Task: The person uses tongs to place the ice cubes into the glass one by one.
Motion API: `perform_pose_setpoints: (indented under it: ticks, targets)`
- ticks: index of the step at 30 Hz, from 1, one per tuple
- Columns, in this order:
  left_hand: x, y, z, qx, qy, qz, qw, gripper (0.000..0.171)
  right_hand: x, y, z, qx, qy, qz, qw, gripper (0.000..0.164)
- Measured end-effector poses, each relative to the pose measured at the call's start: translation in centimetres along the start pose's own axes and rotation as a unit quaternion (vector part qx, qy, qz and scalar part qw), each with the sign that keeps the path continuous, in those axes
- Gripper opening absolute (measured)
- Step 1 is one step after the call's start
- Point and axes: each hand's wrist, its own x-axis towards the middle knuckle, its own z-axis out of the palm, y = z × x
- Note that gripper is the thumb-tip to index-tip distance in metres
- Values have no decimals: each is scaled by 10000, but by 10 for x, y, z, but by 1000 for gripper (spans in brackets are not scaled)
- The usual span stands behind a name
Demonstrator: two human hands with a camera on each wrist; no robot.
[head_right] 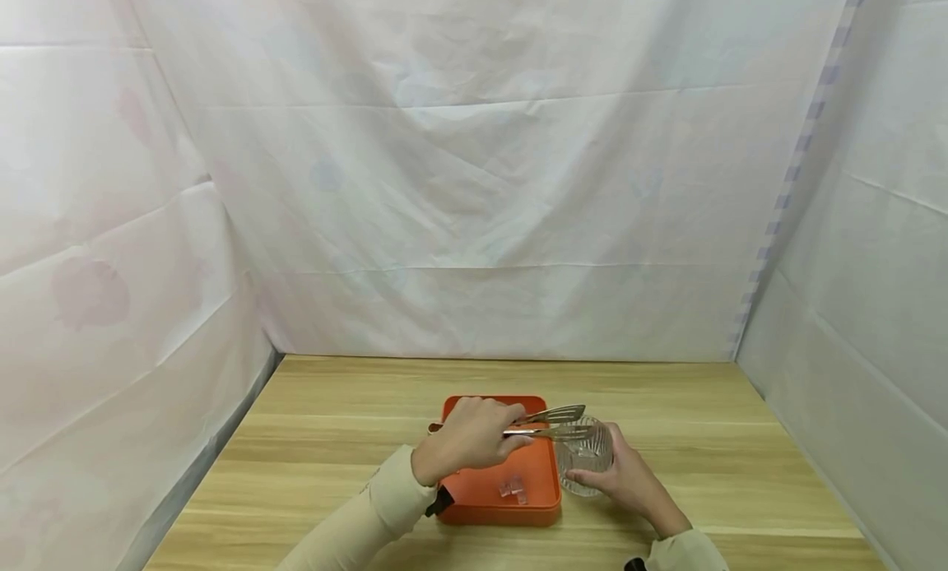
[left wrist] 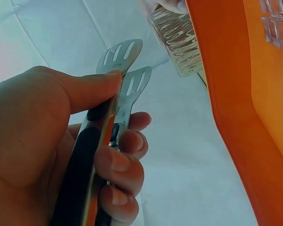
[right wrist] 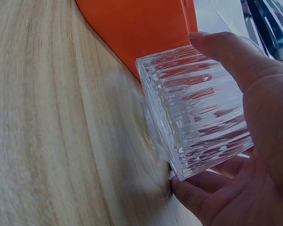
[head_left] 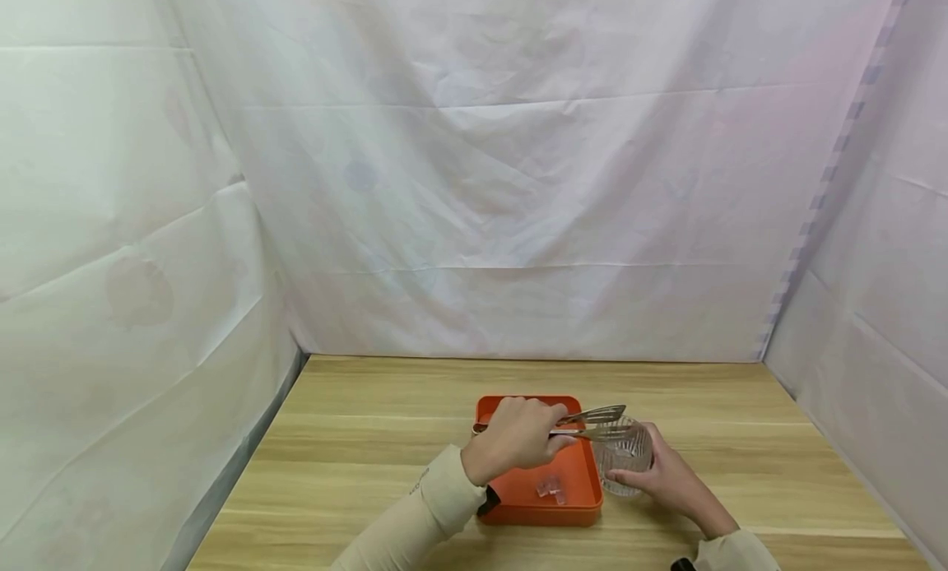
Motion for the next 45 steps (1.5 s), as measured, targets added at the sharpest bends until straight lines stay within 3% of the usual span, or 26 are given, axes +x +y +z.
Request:
perform_pose_setpoints:
  ticks: [9, 17, 31, 40, 45]
  targets:
    - [-5, -9, 1, -118, 20, -85, 9999, 37, -2, -2, 0, 64, -27, -32, 10000, 88]
    - [-11, -23, 2, -286, -194, -334, 9988, 42, -3, -6, -1, 37, -4, -53, 10000, 91]
    - [-33, -59, 8, -311, -193, -613, 9974, 48, -2, -6, -1, -76, 68, -118, 9999, 92]
    - [-49, -76, 18, -250, 179, -396, 9987, 47, -1, -4, -1, -79, 78, -149, 9998, 92]
    - [-60, -84, 22, -367, 126, -532, 9978, 45, -1, -3, -1, -100, 53, -134, 9998, 91]
